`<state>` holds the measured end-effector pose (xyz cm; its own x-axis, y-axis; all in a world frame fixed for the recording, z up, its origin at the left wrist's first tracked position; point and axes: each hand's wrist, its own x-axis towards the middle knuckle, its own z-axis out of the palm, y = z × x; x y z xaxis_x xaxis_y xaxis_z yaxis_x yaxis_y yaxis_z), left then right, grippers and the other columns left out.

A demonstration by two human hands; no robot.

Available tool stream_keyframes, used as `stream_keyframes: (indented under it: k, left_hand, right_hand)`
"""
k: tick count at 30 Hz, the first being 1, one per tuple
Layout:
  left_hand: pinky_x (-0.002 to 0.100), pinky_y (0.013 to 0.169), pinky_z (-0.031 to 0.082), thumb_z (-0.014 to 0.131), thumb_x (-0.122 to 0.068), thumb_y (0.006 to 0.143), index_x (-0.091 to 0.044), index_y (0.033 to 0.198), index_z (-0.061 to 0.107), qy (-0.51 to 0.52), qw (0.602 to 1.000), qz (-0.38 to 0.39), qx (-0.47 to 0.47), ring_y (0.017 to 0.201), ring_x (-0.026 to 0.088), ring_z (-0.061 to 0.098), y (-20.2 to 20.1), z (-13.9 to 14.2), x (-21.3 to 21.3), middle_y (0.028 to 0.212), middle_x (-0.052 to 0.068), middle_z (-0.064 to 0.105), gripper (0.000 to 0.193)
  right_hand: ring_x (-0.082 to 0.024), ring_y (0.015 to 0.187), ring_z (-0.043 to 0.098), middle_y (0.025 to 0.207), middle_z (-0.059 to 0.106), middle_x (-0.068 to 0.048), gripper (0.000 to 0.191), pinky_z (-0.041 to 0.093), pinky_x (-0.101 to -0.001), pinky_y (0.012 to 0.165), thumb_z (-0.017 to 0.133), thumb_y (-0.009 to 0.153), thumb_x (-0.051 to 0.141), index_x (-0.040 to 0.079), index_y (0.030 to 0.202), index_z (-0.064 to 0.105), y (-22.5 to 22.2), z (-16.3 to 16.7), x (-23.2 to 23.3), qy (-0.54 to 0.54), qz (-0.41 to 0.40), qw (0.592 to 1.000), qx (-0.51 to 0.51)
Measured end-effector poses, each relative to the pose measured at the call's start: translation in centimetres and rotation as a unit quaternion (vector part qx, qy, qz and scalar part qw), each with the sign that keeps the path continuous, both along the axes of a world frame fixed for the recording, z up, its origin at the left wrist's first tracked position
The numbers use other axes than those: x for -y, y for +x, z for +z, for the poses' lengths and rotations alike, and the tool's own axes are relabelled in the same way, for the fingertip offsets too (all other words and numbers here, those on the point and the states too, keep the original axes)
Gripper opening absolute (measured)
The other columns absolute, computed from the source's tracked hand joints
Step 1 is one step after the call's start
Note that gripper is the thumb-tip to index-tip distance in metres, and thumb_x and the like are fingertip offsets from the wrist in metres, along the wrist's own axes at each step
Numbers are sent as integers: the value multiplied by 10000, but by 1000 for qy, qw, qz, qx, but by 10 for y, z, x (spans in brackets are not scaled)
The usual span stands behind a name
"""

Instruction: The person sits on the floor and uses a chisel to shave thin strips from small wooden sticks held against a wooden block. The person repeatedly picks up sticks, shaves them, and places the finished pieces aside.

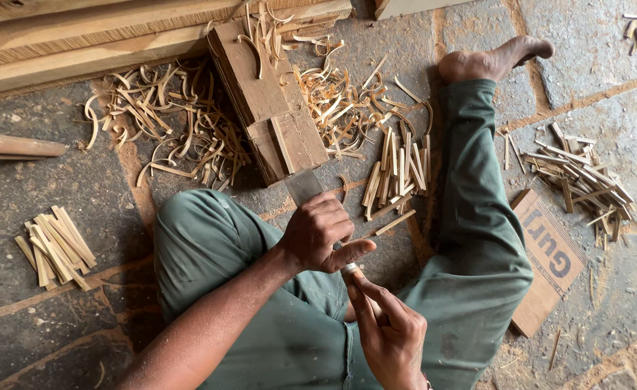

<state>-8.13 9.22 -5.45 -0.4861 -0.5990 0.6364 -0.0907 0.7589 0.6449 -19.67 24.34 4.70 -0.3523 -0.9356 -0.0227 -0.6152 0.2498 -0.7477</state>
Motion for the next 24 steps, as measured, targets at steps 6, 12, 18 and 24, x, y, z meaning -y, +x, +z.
stream_keyframes:
  k: [6,12,18,24]
  left_hand:
    - [467,870,534,647,-472,1018,-89,594,519,-1,1000,2,-2,629,280,552,4,0,2,599,84,505,585]
    - [460,785,533,624,-618,893,-103,561,646,106,977,-41,182,508,251,569,3,4,4,518,72,588,613]
    - [569,1163,384,620,-564,900,-79,1017,790,52,981,-40,180,1194,327,673,9,2,9,1195,149,754,527]
    - [551,1259,252,607,-434,839,-86,1306,678,23,972,-40,229,1510,336,374,3,-28,24,1591,165,460,586]
  right_hand:
    - [-1,423,423,681,756,-65,216,357,-221,405,765,873,85,62,1087,788,4,1,2,5,3,1000,-7]
    - [-16,427,408,546,648,-71,149,340,-232,401,753,908,97,40,1042,784,4,4,3,43,10,999,-1]
    - [-1,449,471,571,614,-46,50,337,-237,367,724,923,63,15,922,737,20,-2,4,12,25,999,31]
    - [-25,420,379,552,549,-42,80,266,-262,367,729,919,57,15,859,696,16,-33,13,-14,30,999,-4]
